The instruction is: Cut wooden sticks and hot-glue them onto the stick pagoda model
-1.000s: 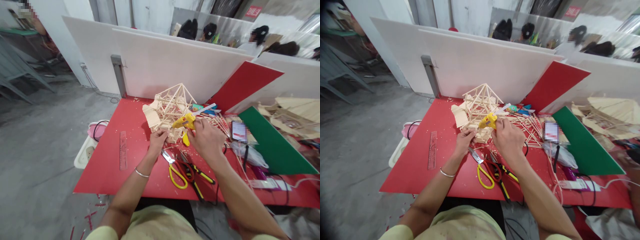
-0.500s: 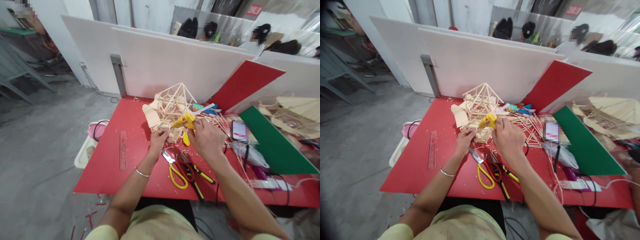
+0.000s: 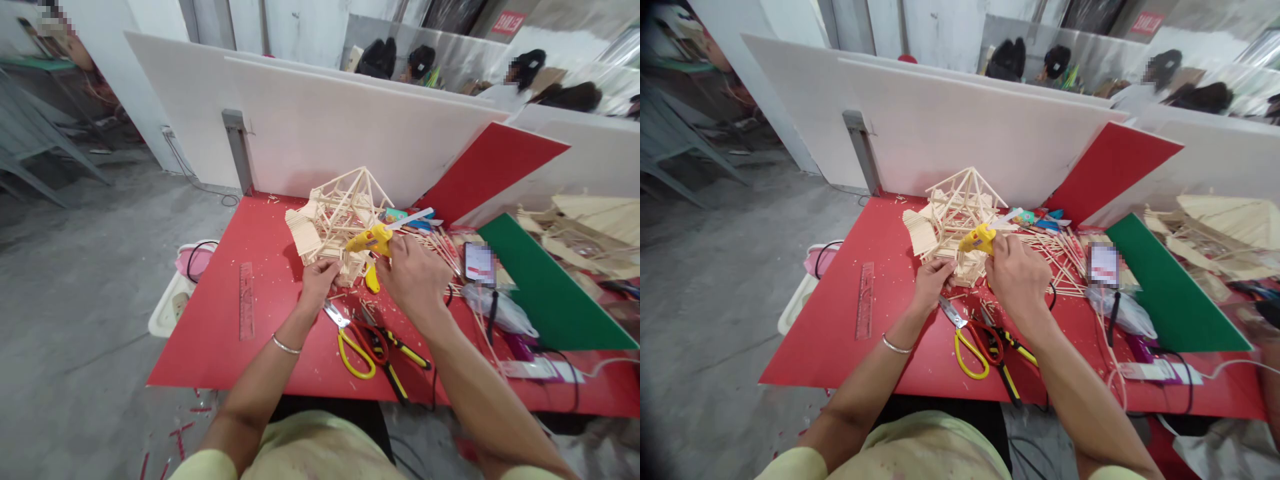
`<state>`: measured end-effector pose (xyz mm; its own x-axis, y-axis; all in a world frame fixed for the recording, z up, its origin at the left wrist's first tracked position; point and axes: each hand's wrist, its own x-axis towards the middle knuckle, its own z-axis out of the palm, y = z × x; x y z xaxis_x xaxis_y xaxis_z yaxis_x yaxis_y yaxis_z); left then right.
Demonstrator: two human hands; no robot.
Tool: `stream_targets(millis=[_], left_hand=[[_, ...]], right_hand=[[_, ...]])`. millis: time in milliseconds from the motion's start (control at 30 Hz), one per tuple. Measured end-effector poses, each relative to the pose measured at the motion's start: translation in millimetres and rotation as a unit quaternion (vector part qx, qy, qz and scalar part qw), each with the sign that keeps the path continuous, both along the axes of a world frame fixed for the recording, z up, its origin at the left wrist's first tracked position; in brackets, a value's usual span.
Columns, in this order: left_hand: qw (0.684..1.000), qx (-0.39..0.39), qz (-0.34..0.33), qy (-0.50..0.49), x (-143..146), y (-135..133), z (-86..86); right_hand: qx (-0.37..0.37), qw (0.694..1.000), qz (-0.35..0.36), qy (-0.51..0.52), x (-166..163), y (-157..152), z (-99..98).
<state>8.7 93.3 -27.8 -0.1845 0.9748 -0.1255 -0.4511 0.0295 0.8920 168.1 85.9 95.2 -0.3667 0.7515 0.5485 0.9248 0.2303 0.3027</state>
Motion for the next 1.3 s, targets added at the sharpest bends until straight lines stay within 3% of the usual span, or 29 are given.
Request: stream_targets(millis=[933, 1300], left_hand=[[1.0, 0.003, -0.007, -0.008, 0.3, 4.6, 3.4], [1.0, 0.0, -0.007, -0.002, 0.4, 4.7, 2.3]], right_hand=[[0.052, 0.999, -0.008, 0.005, 0.7, 5.8, -9.3], [0.036, 0.999, -0.01, 0.009, 0.3, 5.6, -7.6]])
